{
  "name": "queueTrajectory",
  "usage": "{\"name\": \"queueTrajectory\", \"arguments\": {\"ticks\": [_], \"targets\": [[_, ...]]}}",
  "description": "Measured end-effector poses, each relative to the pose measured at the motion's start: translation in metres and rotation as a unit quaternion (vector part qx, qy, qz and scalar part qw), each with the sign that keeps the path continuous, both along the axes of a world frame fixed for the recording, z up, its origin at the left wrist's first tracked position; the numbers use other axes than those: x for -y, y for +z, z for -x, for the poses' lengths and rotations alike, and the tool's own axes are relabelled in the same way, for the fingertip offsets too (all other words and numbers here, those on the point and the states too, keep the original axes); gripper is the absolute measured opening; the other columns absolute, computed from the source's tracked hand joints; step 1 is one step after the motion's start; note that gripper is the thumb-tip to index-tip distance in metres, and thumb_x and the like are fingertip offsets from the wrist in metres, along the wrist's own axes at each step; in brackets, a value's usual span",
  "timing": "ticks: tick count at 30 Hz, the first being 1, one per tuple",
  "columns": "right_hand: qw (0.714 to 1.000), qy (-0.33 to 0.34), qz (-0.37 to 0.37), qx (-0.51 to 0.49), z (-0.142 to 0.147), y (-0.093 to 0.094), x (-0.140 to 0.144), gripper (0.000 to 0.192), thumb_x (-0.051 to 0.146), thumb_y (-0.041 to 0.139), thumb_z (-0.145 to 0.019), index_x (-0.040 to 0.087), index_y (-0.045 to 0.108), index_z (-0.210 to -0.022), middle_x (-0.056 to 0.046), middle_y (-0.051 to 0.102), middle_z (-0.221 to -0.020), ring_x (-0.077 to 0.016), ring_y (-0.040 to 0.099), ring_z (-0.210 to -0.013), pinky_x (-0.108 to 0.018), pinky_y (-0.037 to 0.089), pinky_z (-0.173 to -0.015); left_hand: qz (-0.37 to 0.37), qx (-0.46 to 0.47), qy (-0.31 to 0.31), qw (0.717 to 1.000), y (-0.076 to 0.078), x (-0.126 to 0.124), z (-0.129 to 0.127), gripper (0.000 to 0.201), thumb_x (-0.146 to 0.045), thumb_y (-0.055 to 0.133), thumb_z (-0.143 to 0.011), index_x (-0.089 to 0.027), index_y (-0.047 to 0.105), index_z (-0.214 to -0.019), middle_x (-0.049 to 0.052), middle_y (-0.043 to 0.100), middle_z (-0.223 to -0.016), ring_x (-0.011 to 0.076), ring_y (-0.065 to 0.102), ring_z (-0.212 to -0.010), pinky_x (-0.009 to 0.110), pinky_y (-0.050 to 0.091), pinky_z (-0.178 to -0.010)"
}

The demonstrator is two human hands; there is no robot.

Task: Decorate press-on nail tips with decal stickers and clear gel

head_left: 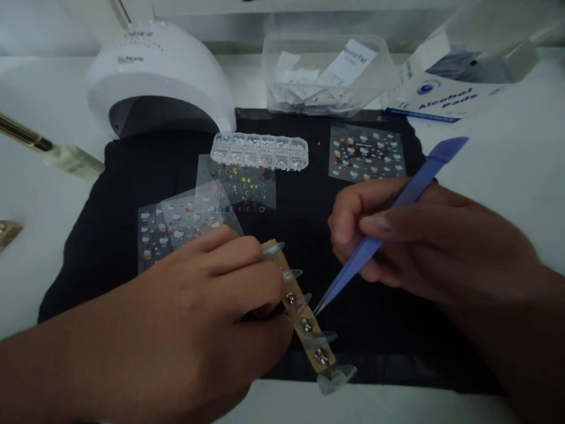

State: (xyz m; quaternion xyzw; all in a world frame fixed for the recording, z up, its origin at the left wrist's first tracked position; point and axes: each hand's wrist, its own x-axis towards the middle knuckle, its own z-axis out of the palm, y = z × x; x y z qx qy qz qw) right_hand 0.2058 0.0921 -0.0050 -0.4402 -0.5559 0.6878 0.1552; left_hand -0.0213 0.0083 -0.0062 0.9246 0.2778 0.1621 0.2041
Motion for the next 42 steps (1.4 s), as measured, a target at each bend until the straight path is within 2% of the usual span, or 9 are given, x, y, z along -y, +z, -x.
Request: {"name": "queueTrajectory", "arguments": {"ticks": [4, 9, 14, 20, 26, 31, 38, 40, 42], "targets": [[0.993, -0.055, 0.030, -0.104, -0.006, -0.003, -0.003, 0.006, 0.021, 0.062, -0.069, 0.020, 0.066, -0.064, 0.005, 0.057, -0.042, -0.0067, 0.047, -0.035, -0.022, 0.035, -0.040, -0.006, -0.011, 0.000, 1.000, -0.001, 0.001, -0.002, 0.024, -0.002, 0.054, -0.079, -0.015, 0.067, -0.094, 0.006, 0.060, -0.090, 0.0218, 0.048, -0.078, 0.039, 0.035, -0.068], [0.990, -0.062, 0.019, -0.126, -0.006, -0.004, -0.002, 0.008, 0.021, 0.059, -0.070, 0.019, 0.064, -0.066, 0.006, 0.060, -0.044, -0.0061, 0.048, -0.035, -0.024, 0.033, -0.042, -0.012, -0.016, 0.001, 1.000, -0.002, 0.003, -0.005, 0.017, -0.005, 0.056, -0.079, -0.016, 0.066, -0.087, 0.005, 0.057, -0.087, 0.0214, 0.047, -0.076, 0.039, 0.036, -0.067], [0.988, -0.063, 0.030, -0.138, -0.007, -0.004, -0.003, 0.010, 0.019, 0.057, -0.073, 0.018, 0.064, -0.066, 0.007, 0.060, -0.044, -0.0060, 0.050, -0.036, -0.024, 0.032, -0.042, 0.009, 0.014, 0.002, 1.000, 0.001, -0.001, 0.003, 0.025, -0.002, 0.055, -0.081, -0.016, 0.068, -0.098, 0.005, 0.058, -0.088, 0.0204, 0.048, -0.077, 0.038, 0.037, -0.068], [0.983, -0.064, 0.011, -0.172, -0.010, -0.007, -0.003, 0.010, 0.016, 0.060, -0.074, 0.018, 0.066, -0.067, 0.005, 0.063, -0.048, -0.0063, 0.053, -0.040, -0.024, 0.033, -0.044, -0.077, 0.090, 0.063, 0.991, 0.003, -0.010, 0.021, 0.015, -0.003, 0.058, -0.081, -0.017, 0.063, -0.085, 0.003, 0.052, -0.080, 0.0172, 0.049, -0.074, 0.038, 0.042, -0.068], [0.980, -0.077, -0.009, -0.181, -0.009, -0.007, 0.000, 0.009, 0.018, 0.064, -0.077, 0.017, 0.065, -0.068, 0.007, 0.062, -0.050, -0.0058, 0.053, -0.043, -0.025, 0.036, -0.048, -0.039, 0.054, 0.006, 0.998, -0.001, -0.005, 0.009, 0.016, -0.006, 0.055, -0.083, -0.016, 0.066, -0.083, 0.005, 0.054, -0.080, 0.0196, 0.043, -0.073, 0.038, 0.036, -0.064], [0.969, -0.044, -0.037, -0.240, -0.012, -0.018, -0.005, 0.011, 0.021, 0.067, -0.081, 0.017, 0.070, -0.071, 0.004, 0.063, -0.052, -0.0089, 0.055, -0.042, -0.024, 0.040, -0.045, -0.013, 0.034, -0.009, 0.999, -0.003, -0.003, -0.001, 0.025, -0.006, 0.053, -0.082, -0.013, 0.072, -0.098, 0.006, 0.056, -0.081, 0.0208, 0.042, -0.073, 0.039, 0.032, -0.065], [0.961, -0.040, -0.043, -0.270, -0.016, -0.030, -0.010, 0.013, 0.026, 0.070, -0.081, 0.018, 0.073, -0.072, 0.001, 0.062, -0.052, -0.0107, 0.053, -0.041, -0.026, 0.040, -0.043, -0.011, 0.036, -0.013, 0.999, -0.004, -0.004, 0.000, 0.024, -0.007, 0.055, -0.081, -0.013, 0.071, -0.099, 0.005, 0.057, -0.083, 0.0206, 0.045, -0.074, 0.039, 0.034, -0.067], [0.961, -0.042, -0.043, -0.271, -0.016, -0.029, -0.009, 0.015, 0.030, 0.072, -0.081, 0.019, 0.074, -0.071, 0.001, 0.061, -0.052, -0.0105, 0.052, -0.041, -0.026, 0.037, -0.042, -0.042, 0.059, 0.017, 0.997, -0.003, -0.008, 0.007, 0.022, -0.007, 0.056, -0.083, -0.013, 0.069, -0.099, 0.005, 0.057, -0.084, 0.0198, 0.046, -0.074, 0.038, 0.036, -0.068], [0.960, -0.048, -0.044, -0.271, -0.016, -0.028, -0.010, 0.017, 0.034, 0.075, -0.080, 0.019, 0.074, -0.072, 0.001, 0.060, -0.051, -0.0111, 0.052, -0.041, -0.026, 0.036, -0.042, -0.095, 0.069, 0.105, 0.987, -0.001, -0.014, 0.018, 0.018, -0.007, 0.056, -0.085, -0.013, 0.068, -0.097, 0.005, 0.058, -0.084, 0.0193, 0.048, -0.075, 0.037, 0.038, -0.070]]}}
